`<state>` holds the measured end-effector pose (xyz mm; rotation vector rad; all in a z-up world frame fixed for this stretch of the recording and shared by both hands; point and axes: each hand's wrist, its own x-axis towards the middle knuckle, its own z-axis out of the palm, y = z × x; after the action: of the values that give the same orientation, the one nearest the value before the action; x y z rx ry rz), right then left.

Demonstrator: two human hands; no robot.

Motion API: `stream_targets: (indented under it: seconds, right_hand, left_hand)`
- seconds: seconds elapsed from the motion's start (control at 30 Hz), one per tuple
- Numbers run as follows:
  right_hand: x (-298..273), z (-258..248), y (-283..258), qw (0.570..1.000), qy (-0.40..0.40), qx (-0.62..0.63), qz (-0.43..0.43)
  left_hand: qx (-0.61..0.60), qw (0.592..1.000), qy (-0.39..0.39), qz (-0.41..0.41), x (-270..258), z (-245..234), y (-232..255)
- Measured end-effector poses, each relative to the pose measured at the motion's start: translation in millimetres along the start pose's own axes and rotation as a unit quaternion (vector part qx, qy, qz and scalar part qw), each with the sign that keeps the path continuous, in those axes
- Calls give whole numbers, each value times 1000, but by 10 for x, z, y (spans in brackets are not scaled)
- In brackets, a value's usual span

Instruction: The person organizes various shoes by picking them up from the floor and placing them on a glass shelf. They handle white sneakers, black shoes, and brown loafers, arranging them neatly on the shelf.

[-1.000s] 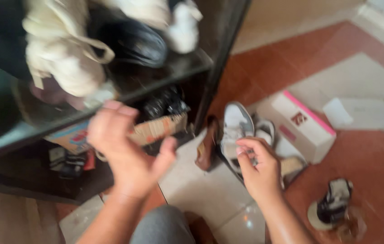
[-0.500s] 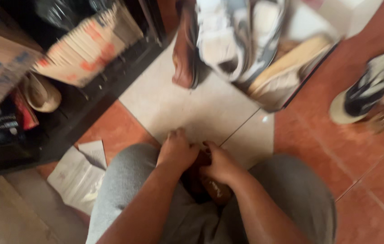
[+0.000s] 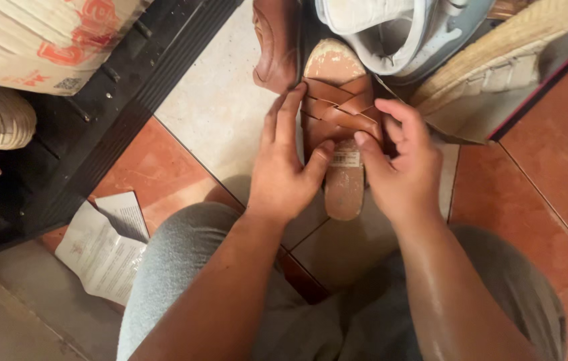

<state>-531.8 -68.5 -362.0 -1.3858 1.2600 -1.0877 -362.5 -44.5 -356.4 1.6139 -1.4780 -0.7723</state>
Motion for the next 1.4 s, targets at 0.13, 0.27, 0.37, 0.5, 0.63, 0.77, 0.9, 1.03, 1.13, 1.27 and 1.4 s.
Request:
stream_targets:
  seconds: [0.13,0.27,0.37,0.5,0.63,0.77,0.9,1.03,1.13,1.27,1.4]
  right_hand:
    - [-5,46,-76,999,14,41,19]
    - [-9,140,-253,982,-35,185,-30]
    - [18,191,-271,992,-34,122,-17]
    - [-8,96,-331,976,5,177,126]
    - [-61,26,-668,946,28,305,103]
    - [-112,31,-1040,947,-9,319,37]
    - [-198,117,-1326,937,-13,350,-13]
    - [-353,181,-1627,926,0,371,-63]
    - [-432,208,-1955,929,16,363,-68]
    - [-645,358,-2349,964,33,240,-111]
    - [-491,798,-2551,970,7,178,-164]
  left_hand:
    - [-161,979,-46,-117,115,50,-46]
    - [-184,978,17,-94,156,44,35]
    - [-272,936,39,-220,146,77,136]
    - [-399,909,60,-103,78,87,295]
    - [-426,905,-1,-14,-42,-40,534]
    - [-529,844,-66,-53,-60,-89,840]
    - [-593,799,-67,-72,-67,-252,1204]
    - [-629,776,-50,17,-81,-505,1551]
    - [-613,788,-19,55,-236,-767,1890]
    - [-606,793,4,65,-365,-1319,2259]
    - [-643,762,70,-11,-475,-1929,2717]
